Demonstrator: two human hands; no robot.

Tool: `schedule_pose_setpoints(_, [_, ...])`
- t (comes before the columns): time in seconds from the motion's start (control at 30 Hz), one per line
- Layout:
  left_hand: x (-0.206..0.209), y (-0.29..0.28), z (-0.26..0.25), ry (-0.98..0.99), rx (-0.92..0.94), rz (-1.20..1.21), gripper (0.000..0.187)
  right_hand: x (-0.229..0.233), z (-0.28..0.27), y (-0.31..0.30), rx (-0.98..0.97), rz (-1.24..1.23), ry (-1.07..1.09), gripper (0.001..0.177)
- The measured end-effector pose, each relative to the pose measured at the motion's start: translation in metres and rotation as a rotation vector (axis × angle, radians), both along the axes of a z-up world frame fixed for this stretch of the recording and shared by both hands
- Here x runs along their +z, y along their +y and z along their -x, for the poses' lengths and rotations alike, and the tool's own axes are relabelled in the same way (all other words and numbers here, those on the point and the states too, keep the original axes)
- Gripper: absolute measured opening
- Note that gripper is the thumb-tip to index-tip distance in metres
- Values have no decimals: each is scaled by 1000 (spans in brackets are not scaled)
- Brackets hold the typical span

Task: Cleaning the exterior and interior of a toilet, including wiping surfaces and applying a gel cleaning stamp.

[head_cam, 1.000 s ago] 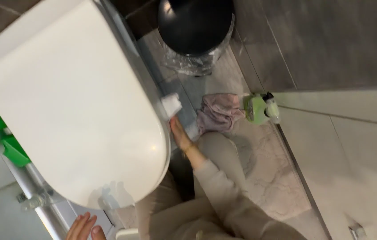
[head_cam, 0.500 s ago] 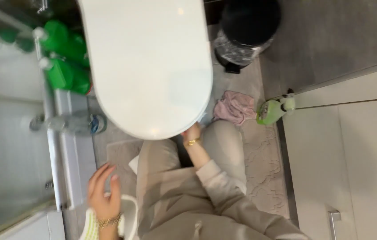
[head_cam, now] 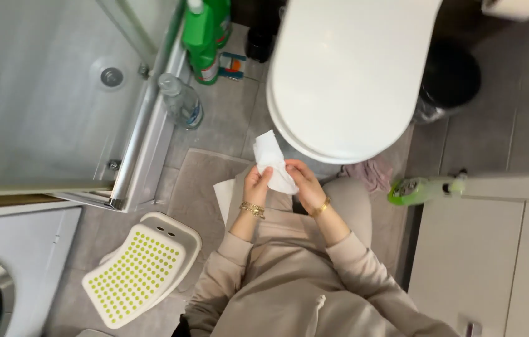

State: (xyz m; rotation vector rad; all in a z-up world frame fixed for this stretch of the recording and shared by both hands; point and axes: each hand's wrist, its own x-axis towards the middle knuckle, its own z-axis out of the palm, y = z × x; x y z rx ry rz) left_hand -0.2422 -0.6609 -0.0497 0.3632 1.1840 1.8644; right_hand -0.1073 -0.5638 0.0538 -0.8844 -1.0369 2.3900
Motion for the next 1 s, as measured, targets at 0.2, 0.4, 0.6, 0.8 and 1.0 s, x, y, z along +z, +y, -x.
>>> schedule_pose_setpoints(0.2, [11, 61, 56, 533, 530, 329, 35, 79, -18, -16, -280, -1118, -336, 31])
schedule_pose_setpoints(0.4, [-2, 152, 63, 267, 66, 245, 69, 108, -36, 16, -463, -1510, -609, 22])
schedule_pose_setpoints(0.6, [-19, 238, 142, 210, -69, -243, 86, 87, -18, 69, -547, -1653, -626, 16])
schedule_pose_setpoints(0.8, [-212, 418, 186, 640, -375, 303, 62, 66, 14, 109, -516, -1628, -420, 24])
schedule_pose_setpoints(1.0, [-95, 341, 199, 350, -379, 100, 67, 107, 96, 115, 173, -1654, -573, 48])
